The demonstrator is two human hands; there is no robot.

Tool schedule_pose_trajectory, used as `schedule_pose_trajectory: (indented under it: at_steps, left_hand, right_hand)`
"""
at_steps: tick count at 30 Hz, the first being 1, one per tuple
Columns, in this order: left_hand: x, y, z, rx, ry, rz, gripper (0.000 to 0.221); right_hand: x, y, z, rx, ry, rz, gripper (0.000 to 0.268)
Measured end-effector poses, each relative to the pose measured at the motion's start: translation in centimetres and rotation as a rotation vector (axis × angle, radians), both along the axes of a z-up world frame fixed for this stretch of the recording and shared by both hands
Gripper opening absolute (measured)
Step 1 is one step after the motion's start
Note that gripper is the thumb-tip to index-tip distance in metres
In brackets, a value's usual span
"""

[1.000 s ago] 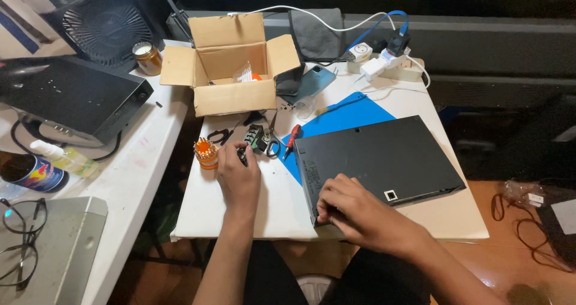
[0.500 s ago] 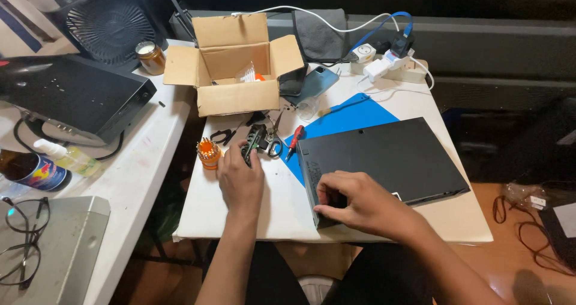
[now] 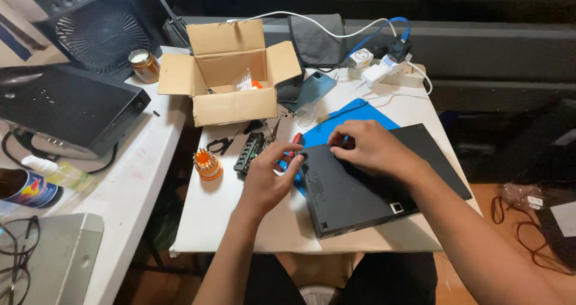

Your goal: Disassembling a PlayStation 2 Slim console by removing screws from the bottom and prying the case open to reveal internal components.

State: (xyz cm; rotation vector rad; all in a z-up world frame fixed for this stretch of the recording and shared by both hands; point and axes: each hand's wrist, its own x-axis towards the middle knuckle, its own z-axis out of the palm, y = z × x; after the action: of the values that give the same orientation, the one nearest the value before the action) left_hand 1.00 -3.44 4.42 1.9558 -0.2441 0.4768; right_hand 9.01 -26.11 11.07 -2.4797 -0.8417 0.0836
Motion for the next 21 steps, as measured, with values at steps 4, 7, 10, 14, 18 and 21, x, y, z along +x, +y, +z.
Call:
schedule_pose_trajectory:
  at_steps: [4,7,10,14,18,21]
  left_hand:
    - [-0.2,0.4,1.9,0.157,-0.007,-0.021,0.013]
    - [-0.9,0.6,4.2,0.383,-0.026,-0.059,0.014]
    - [-0.7,0.7,5.1,0.539,0.065,-0.111,0.016]
    - [0.7,0.3,3.6,0.645,0.199,-0.172,0.013]
    - [0.7,-0.6,1.5,0.604,0.199,-0.156,0.013]
    - [0.6,-1.1,0.1,0.474,0.133,-0.134,0.009]
  right_hand:
    - [3.1,2.3,-1.8,-0.038,-0.04,-0.009,0.009]
    - [4.3,3.5,-2.6,-0.06,0.04,-0.02,0.006]
    - [4.3,3.9,-2.3,-0.058,0.199,-0.064,0.015]
    - [3.7,3.5,-2.9,-0.001,0.056,-0.022,0.009]
    - [3.1,3.2,-2.5,0.05,-0.019,0.012,0.006]
    - [1.6,3.1,-1.2,0.068,0.061,0.035,0.006]
